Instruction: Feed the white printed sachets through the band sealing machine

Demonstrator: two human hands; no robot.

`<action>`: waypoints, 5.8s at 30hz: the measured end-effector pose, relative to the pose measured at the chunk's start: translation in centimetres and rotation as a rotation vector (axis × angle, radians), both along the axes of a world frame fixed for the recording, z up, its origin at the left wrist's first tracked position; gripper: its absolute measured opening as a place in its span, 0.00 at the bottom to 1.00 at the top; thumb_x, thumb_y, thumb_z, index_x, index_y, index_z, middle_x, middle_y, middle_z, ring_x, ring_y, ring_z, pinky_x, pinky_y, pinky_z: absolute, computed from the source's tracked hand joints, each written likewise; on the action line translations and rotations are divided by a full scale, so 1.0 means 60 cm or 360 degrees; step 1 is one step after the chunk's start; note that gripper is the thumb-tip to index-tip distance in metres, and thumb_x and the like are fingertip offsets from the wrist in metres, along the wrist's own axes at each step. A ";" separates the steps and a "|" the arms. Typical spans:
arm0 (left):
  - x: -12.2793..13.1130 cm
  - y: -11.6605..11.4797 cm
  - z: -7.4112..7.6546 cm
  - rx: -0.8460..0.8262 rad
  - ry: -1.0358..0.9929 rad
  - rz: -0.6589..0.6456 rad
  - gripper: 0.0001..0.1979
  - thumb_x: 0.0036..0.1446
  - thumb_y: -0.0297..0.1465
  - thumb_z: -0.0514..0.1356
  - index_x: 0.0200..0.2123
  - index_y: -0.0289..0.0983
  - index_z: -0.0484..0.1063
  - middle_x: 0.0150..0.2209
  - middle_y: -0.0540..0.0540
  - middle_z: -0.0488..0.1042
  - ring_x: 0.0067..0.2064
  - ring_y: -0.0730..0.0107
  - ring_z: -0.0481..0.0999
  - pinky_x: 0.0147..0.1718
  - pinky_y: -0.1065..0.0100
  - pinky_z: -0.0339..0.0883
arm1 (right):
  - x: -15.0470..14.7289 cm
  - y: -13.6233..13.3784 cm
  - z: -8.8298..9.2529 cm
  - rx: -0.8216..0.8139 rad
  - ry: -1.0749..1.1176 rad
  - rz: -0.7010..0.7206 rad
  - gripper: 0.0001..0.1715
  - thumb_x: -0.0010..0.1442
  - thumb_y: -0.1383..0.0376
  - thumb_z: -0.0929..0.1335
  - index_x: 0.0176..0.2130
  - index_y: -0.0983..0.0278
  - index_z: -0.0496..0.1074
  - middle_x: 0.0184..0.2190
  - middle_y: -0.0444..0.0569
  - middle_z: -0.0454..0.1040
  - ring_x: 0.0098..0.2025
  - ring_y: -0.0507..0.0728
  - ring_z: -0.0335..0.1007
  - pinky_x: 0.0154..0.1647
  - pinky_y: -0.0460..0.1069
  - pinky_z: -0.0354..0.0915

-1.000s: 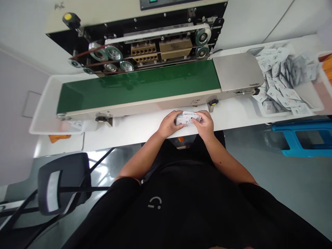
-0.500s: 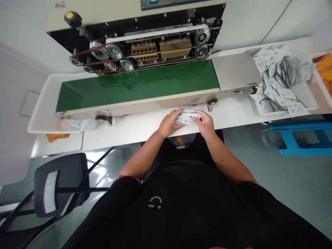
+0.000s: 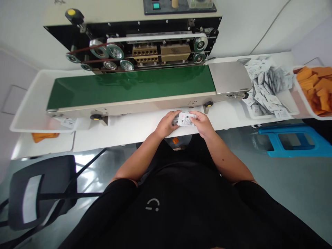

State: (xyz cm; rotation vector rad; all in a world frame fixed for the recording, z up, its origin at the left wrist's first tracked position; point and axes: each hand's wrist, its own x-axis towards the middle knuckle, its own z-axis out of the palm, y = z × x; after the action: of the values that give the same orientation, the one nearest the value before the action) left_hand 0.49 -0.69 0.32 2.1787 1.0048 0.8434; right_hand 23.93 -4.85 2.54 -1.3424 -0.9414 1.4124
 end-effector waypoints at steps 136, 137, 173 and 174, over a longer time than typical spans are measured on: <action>-0.008 0.006 0.004 0.0090 -0.0356 -0.0121 0.16 0.67 0.39 0.66 0.54 0.38 0.79 0.49 0.37 0.82 0.50 0.60 0.83 0.50 0.60 0.78 | 0.022 0.244 0.257 0.0009 0.0185 -0.0268 0.09 0.69 0.63 0.73 0.42 0.65 0.70 0.31 0.47 0.74 0.34 0.52 0.78 0.30 0.44 0.77; -0.008 0.006 0.005 0.0085 -0.0355 -0.0115 0.16 0.67 0.39 0.66 0.54 0.38 0.79 0.49 0.37 0.82 0.50 0.60 0.83 0.50 0.60 0.78 | 0.018 0.218 0.255 0.0126 0.0144 -0.0274 0.10 0.68 0.61 0.73 0.43 0.64 0.71 0.31 0.47 0.74 0.31 0.52 0.77 0.28 0.44 0.76; -0.012 0.008 0.022 -0.0129 -0.0424 -0.0042 0.17 0.65 0.45 0.68 0.46 0.38 0.80 0.45 0.41 0.83 0.47 0.62 0.83 0.50 0.62 0.75 | 0.056 -0.030 0.080 0.0288 0.0235 -0.0383 0.23 0.53 0.53 0.81 0.33 0.63 0.71 0.24 0.42 0.69 0.26 0.49 0.69 0.26 0.45 0.67; -0.012 0.008 0.022 -0.0124 -0.0421 -0.0045 0.17 0.65 0.45 0.68 0.46 0.38 0.80 0.45 0.41 0.83 0.47 0.62 0.83 0.49 0.62 0.75 | 0.059 -0.031 0.094 0.0280 0.0266 -0.0354 0.22 0.53 0.54 0.81 0.33 0.63 0.71 0.24 0.42 0.69 0.26 0.50 0.70 0.26 0.45 0.68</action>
State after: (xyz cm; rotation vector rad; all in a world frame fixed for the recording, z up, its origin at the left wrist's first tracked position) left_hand -0.24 -0.20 1.67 1.9496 0.8586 1.0301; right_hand 27.45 -6.69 8.18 -1.1415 -0.7619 1.2213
